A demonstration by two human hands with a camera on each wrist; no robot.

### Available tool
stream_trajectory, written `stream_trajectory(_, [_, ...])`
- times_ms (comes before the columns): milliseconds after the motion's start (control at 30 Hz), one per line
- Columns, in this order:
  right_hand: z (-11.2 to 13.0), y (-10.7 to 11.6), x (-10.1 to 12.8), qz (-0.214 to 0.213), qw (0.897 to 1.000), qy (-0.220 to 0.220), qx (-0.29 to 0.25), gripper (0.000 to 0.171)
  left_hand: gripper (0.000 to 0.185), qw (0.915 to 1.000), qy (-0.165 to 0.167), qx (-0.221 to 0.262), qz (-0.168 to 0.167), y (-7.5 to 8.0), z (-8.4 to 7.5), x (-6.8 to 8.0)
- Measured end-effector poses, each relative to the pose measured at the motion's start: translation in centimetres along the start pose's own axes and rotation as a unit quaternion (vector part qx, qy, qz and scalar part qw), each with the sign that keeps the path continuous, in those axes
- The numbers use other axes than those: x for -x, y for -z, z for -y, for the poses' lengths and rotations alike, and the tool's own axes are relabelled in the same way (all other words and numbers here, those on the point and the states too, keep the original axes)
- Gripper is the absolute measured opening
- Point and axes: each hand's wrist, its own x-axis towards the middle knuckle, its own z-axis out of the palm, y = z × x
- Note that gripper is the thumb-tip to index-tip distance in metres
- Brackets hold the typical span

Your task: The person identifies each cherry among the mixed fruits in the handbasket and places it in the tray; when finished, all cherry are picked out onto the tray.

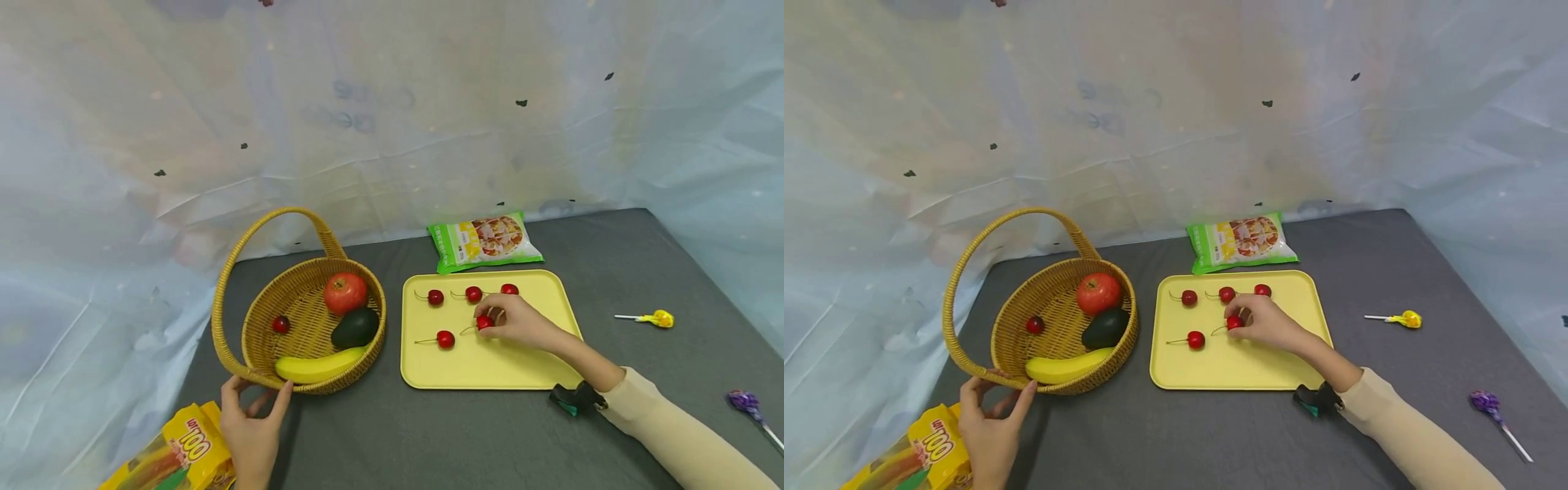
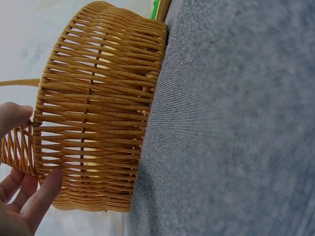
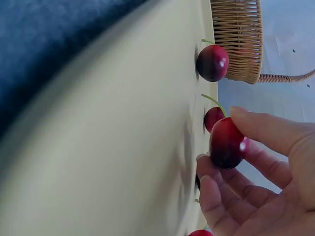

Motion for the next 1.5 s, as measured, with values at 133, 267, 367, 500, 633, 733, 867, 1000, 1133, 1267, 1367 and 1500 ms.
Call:
stream_trajectory(133, [0.5, 0.1, -0.3, 0.012, 1.000, 0.007, 0.016, 0.024, 0.063, 1.0000, 0.002, -0.004, -0.002, -0.1, 0.1, 0.0])
stream_trajectory(267, [0.6, 0.2, -0.6, 0.018, 0.999, 0.017, 0.046, 0.023, 0.062, 1.0000, 0.001, 0.002, 0.002, -0.2, -0.1, 0.0])
stream_trajectory(367, [0.5, 0.2, -0.7, 0.025, 0.998, 0.021, 0.057, 0.024, 0.061, 1.0000, 0.000, 0.007, 0.004, -0.2, -0.1, 0.0])
stream_trajectory(500, [0.3, 0.3, -0.8, 0.032, 0.997, 0.023, 0.066, 0.026, 0.062, 1.0000, -0.002, 0.009, 0.004, -0.2, 0.0, 0.0])
stream_trajectory(633, [0.3, 0.4, -0.9, 0.036, 0.996, 0.027, 0.080, 0.027, 0.062, 0.9999, -0.003, 0.010, 0.004, -0.2, 0.1, 0.0])
stream_trajectory(733, [0.4, 0.4, -0.9, 0.038, 0.995, 0.025, 0.090, 0.028, 0.062, 0.9999, -0.003, 0.012, 0.004, -0.2, 0.1, 0.0])
stream_trajectory(867, [0.5, 0.4, -1.0, 0.044, 0.994, 0.019, 0.101, 0.029, 0.061, 0.9999, -0.003, 0.011, 0.004, -0.1, -0.1, 0.0])
stream_trajectory(1000, [0.6, 0.4, -0.9, 0.048, 0.992, 0.023, 0.111, 0.029, 0.060, 1.0000, 0.000, 0.007, 0.003, -0.1, -0.2, 0.1])
stream_trajectory(1133, [0.7, 0.5, -0.8, 0.050, 0.992, 0.032, 0.115, 0.027, 0.060, 1.0000, 0.003, 0.005, 0.002, -0.1, -0.1, 0.1])
stream_trajectory(1267, [1.0, 0.8, -0.9, 0.069, 0.989, 0.031, 0.129, 0.029, 0.060, 1.0000, 0.004, 0.008, 0.002, -0.1, -0.1, 0.1])
stream_trajectory(1367, [2.3, 1.6, -1.6, 0.095, 0.986, 0.028, 0.136, 0.037, 0.060, 0.9999, 0.001, 0.011, 0.004, -0.1, -0.1, 0.1])
stream_trajectory(1500, [6.2, 1.9, -4.8, 0.113, 0.986, 0.063, 0.102, 0.045, 0.059, 0.9999, -0.006, 0.013, 0.003, 0.0, -0.3, 0.0])
